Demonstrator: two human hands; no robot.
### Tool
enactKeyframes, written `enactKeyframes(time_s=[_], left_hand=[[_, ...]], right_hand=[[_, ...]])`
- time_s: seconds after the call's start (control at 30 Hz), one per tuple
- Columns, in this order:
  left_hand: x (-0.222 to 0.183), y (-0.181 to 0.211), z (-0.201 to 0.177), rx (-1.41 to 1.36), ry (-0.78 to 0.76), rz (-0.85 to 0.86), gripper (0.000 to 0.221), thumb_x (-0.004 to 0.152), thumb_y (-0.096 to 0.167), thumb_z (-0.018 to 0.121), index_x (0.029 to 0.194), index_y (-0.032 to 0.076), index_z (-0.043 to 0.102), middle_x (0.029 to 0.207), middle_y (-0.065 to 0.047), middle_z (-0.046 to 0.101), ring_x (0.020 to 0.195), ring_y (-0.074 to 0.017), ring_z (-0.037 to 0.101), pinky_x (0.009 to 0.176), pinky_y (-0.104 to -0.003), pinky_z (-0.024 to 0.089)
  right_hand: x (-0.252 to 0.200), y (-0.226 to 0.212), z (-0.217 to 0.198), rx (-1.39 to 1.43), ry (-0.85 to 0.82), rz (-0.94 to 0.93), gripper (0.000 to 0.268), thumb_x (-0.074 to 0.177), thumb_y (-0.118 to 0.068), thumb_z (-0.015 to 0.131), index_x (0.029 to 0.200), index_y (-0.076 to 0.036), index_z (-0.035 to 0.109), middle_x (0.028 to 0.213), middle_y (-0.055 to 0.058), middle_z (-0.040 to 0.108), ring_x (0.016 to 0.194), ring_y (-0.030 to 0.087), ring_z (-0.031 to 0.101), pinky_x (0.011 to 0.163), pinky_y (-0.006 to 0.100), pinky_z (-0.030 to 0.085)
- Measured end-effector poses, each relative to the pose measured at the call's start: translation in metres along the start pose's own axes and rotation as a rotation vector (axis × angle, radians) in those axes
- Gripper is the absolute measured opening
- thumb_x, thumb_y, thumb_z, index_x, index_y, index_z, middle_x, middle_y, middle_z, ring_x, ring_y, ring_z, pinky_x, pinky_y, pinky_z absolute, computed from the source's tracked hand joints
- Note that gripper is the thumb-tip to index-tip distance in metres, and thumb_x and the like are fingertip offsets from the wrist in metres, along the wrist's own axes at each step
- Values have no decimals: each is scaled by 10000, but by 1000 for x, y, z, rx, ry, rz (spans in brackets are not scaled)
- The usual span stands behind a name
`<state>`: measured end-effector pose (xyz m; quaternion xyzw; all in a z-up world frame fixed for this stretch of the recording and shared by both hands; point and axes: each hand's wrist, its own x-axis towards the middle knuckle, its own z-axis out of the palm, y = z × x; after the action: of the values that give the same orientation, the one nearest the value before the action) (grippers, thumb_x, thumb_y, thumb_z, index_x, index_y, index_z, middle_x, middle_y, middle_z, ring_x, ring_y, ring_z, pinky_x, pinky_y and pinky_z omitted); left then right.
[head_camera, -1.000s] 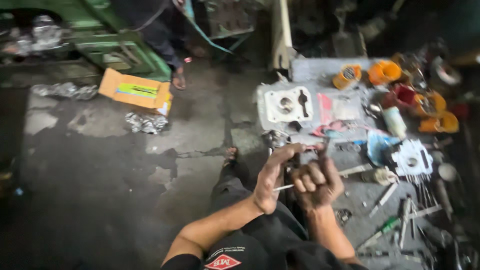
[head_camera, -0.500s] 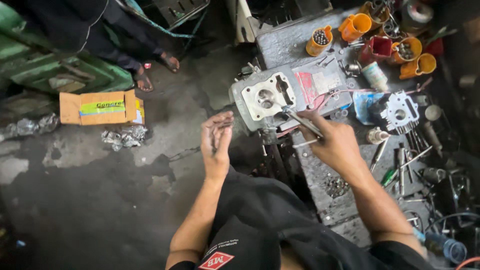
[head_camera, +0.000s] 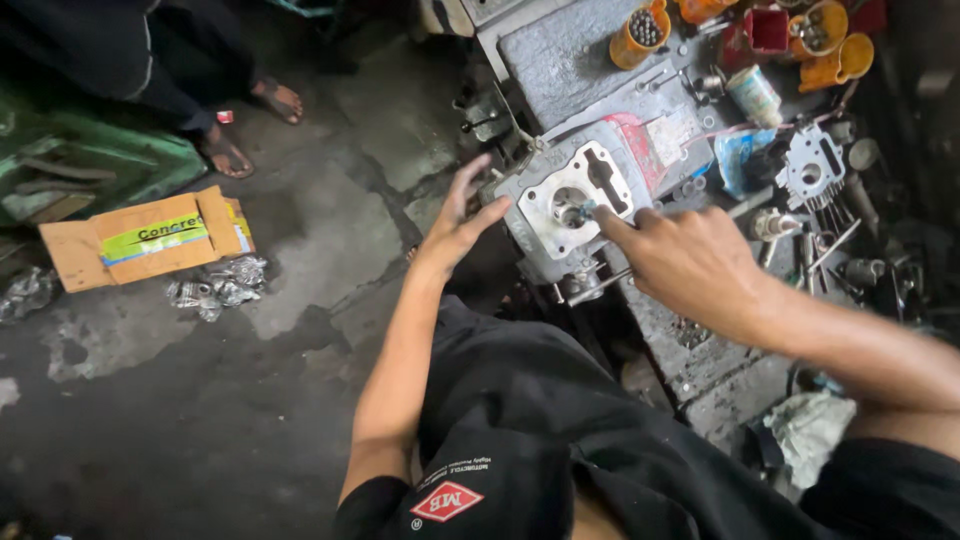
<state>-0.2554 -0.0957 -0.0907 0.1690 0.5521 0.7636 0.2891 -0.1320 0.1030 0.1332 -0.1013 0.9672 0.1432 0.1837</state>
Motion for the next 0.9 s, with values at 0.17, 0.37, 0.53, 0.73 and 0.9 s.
enactKeyframes(time_s=[0.17,0.37,0.53,0.73,0.9], left_hand=[[23,-20,-6,-59,-145,-96,748,861,213,828,1514,56,499,1456,-110,555,1396,-223,475,1185,-331,344],[24,-16,0,-306,-181,-194,833,791,196,856,1511,51,462,1389,-79,589,1305,-198,535,1121,-335,418],[23,-5,-5,-171,-198,-327,932,783,250,853,1587,88,412,1355,-82,626,1021,-239,605,716,-420,461],[24,-13,-6,-81,-254,-40,856,843,270,856,1534,36,408,1420,-100,589,1322,-184,541,1140,-343,436],[31,-19,-10,-86,-282,-61,861,854,278,855,1543,46,394,1431,-104,596,1348,-180,543,1182,-346,419]], right_hand=[[21,0,-7,-475,-106,-340,541,902,-87,632,1431,-85,519,830,91,671,490,65,523,379,231,423],[35,6,4,-815,-237,-595,375,953,-122,642,1306,-34,546,976,97,564,598,74,419,443,195,347],[50,1,14,-848,-240,-622,255,1011,-134,581,1250,-46,590,1106,128,538,549,79,393,431,217,307],[64,8,18,-161,-402,-433,543,947,-230,496,1453,-34,472,1037,164,649,485,78,465,357,274,419],[60,-5,12,1628,-213,908,505,1042,-324,328,1324,0,592,877,211,701,417,221,434,357,355,397]])
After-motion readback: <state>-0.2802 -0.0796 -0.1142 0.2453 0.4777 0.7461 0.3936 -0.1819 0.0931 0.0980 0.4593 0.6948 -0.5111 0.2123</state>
